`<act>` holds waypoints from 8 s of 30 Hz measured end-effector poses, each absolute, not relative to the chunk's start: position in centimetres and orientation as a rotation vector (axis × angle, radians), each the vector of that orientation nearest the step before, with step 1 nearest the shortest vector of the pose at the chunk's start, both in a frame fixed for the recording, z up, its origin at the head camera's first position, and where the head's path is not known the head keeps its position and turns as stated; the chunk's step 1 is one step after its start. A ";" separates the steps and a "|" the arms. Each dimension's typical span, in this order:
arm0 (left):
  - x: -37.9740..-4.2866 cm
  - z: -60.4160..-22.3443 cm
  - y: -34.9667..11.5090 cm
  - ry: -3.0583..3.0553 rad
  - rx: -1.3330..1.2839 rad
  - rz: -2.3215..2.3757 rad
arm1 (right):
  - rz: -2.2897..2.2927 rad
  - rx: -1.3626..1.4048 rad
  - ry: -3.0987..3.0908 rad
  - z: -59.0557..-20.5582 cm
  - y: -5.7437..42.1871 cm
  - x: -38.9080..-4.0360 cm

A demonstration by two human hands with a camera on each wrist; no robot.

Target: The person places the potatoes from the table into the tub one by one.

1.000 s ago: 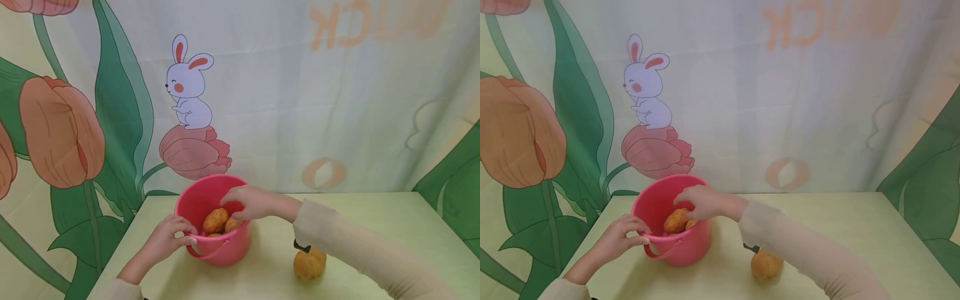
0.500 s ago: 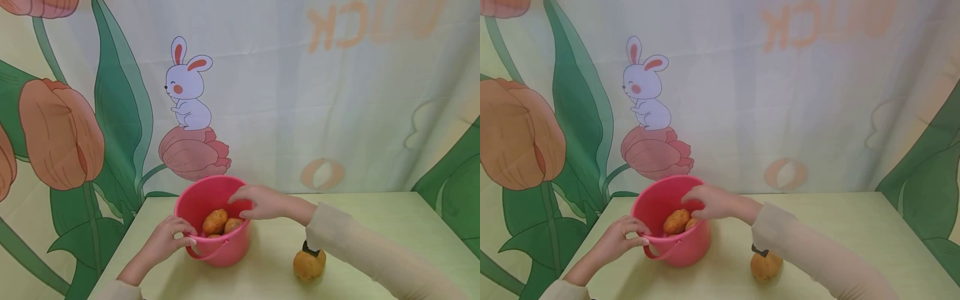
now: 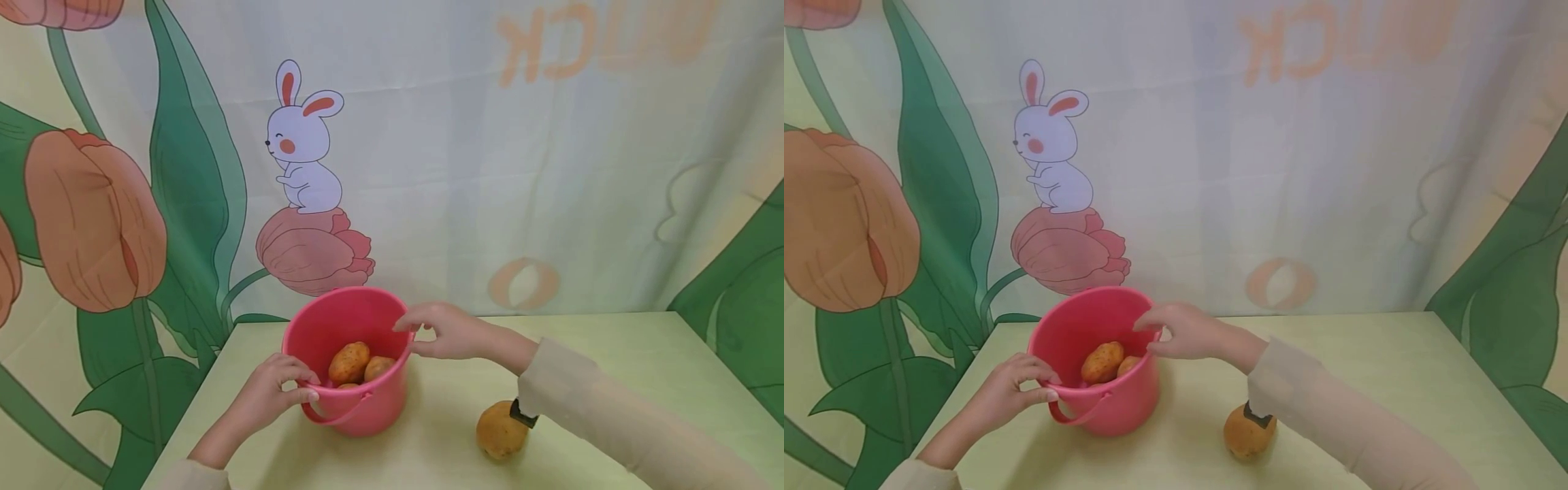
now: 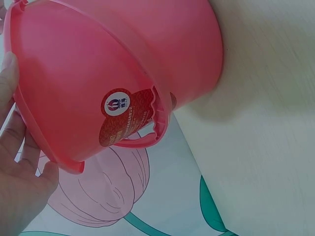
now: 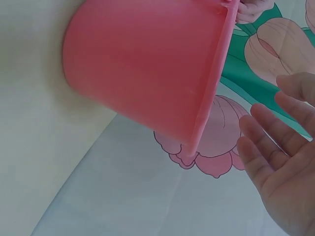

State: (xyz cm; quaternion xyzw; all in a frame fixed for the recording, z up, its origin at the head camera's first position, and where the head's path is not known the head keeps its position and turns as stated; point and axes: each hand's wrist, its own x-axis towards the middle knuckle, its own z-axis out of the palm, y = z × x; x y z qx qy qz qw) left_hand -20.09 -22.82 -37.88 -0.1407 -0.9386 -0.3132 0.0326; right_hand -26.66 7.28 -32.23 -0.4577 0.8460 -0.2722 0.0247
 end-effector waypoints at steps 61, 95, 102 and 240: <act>-20.2 -38.0 -22.7 -2.881 -0.432 -0.958 | -0.681 -1.036 2.440 -42.4 15.6 -26.1; -20.0 -37.9 -22.7 -2.884 -0.421 -0.980 | -0.821 -0.899 2.390 -45.2 19.6 -25.3; -20.1 -38.0 -22.8 -2.878 -0.433 -0.972 | -0.812 -0.907 2.393 -45.8 20.1 -25.3; -20.1 -37.8 -22.8 -2.893 -0.443 -0.951 | -0.820 -1.122 2.605 -36.4 18.2 -27.0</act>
